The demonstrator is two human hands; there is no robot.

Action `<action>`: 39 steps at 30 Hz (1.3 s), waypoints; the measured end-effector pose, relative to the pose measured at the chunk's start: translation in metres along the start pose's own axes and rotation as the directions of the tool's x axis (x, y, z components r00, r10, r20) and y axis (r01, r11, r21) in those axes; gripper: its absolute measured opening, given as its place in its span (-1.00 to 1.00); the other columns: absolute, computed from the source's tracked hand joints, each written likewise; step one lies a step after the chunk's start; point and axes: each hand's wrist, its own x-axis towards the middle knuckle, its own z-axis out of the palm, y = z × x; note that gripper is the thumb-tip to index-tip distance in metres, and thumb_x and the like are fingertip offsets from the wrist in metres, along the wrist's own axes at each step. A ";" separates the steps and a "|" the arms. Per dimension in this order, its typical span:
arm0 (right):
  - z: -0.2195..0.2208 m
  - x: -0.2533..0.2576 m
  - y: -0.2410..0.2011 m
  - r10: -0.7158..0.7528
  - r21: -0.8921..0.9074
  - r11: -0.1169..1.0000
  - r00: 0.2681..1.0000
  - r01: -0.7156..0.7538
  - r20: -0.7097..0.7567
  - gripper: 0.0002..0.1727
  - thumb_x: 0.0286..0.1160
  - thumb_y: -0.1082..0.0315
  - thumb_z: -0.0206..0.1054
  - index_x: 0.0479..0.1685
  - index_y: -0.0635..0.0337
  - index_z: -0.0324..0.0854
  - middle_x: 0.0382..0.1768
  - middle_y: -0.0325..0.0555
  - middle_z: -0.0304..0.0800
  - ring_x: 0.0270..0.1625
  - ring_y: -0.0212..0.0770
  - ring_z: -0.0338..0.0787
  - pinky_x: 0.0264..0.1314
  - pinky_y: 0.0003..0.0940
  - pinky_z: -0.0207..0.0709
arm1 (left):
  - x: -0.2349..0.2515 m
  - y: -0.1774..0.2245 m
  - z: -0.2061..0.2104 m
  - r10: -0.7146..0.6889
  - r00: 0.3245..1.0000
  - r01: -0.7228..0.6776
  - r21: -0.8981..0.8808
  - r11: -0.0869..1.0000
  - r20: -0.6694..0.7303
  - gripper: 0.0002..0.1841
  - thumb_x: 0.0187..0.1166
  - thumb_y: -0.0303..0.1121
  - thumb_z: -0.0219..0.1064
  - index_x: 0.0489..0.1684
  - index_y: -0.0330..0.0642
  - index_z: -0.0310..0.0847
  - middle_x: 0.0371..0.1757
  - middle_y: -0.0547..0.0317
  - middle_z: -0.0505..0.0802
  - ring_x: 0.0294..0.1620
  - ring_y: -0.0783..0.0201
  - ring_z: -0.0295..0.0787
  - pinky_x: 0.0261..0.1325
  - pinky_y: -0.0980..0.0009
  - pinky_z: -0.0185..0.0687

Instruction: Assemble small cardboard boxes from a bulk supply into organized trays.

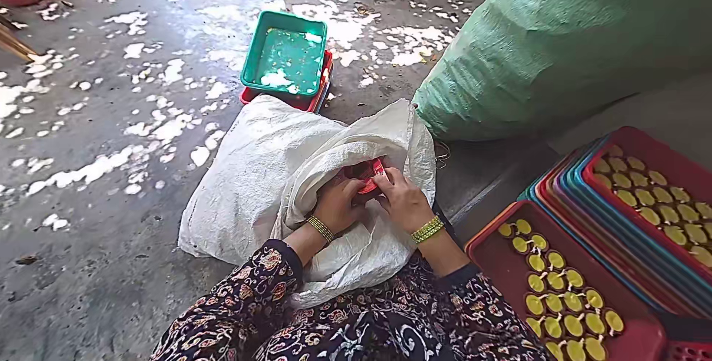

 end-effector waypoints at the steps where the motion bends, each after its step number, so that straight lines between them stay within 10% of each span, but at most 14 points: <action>1: -0.011 -0.020 -0.001 -0.016 0.002 1.000 0.999 0.016 -0.045 -0.50 0.48 0.18 0.51 0.45 -0.14 0.66 0.49 0.18 0.57 0.24 0.16 0.80 0.16 0.04 0.75 | -0.005 0.007 -0.003 0.114 0.993 -0.114 0.001 0.993 -0.028 -0.61 0.38 -0.22 0.52 0.16 -0.12 0.76 0.17 0.14 0.88 0.31 0.15 0.77 0.42 0.03 0.64; 10: -0.063 -0.177 -0.010 0.258 0.449 0.892 0.882 -0.060 -0.395 -0.35 0.41 0.17 0.60 0.49 0.20 0.56 0.34 0.03 0.74 0.31 -0.23 0.79 0.32 -0.26 0.75 | -0.030 0.097 -0.034 0.431 0.901 -0.426 -0.287 0.858 -0.051 -0.55 0.28 -0.11 0.64 0.05 -0.16 0.75 -0.06 0.22 0.90 0.04 0.32 0.80 0.28 0.22 0.69; 16: -0.067 -0.230 -0.020 0.709 0.957 0.248 0.645 0.152 -0.286 -0.31 0.44 0.56 0.40 0.57 0.31 0.16 0.28 0.11 0.62 0.22 -0.05 0.81 0.22 -0.09 0.82 | -0.037 0.136 -0.028 0.156 0.981 0.000 -0.798 0.602 0.117 -0.34 0.14 -0.29 0.77 0.27 -0.23 0.58 0.01 0.14 0.91 0.00 0.27 0.90 0.12 0.21 0.90; 21: -0.073 -0.255 -0.031 0.738 0.931 -0.126 0.660 0.342 -0.143 -0.51 0.59 0.48 0.30 0.47 0.15 0.28 0.17 0.12 0.72 0.11 0.02 0.86 0.19 0.04 0.80 | -0.046 0.164 -0.007 -0.120 0.933 0.358 -0.840 0.408 0.340 -0.33 0.11 -0.43 0.74 0.30 -0.20 0.57 -0.06 0.04 0.93 -0.09 0.16 0.93 0.01 0.18 0.90; 29: -0.085 -0.262 -0.016 0.639 0.950 -0.173 0.764 0.259 -0.091 -0.36 0.30 0.55 0.36 0.50 0.15 0.39 0.16 0.07 0.75 0.08 -0.10 0.86 0.13 -0.12 0.81 | -0.034 0.156 0.005 -0.074 0.793 0.552 -0.662 0.508 0.605 -0.32 0.36 -0.16 0.59 0.46 -0.22 0.45 -0.03 -0.02 0.90 -0.09 0.18 0.90 0.06 0.18 0.83; 35: -0.104 -0.252 0.011 0.146 0.995 -0.086 0.987 -0.054 0.067 -0.47 0.25 0.40 0.65 0.29 0.20 0.67 -0.03 -0.02 0.90 -0.07 -0.26 0.91 0.11 -0.31 0.82 | 0.000 0.158 -0.003 0.226 0.300 0.517 -0.357 0.778 0.927 -0.44 0.74 0.09 0.18 0.38 -0.23 0.61 0.09 -0.01 0.84 0.13 0.23 0.79 0.30 0.17 0.66; 39: -0.105 -0.243 0.003 0.026 0.960 0.166 0.974 -0.225 0.224 -0.39 0.29 0.38 0.63 0.41 0.22 0.59 0.03 -0.01 0.86 0.00 -0.22 0.88 0.15 -0.29 0.80 | -0.007 0.174 0.004 0.199 0.233 0.303 -0.266 0.915 0.952 -0.39 0.86 0.08 -0.14 0.28 -0.20 0.71 0.12 -0.03 0.83 0.15 0.20 0.76 0.31 0.04 0.56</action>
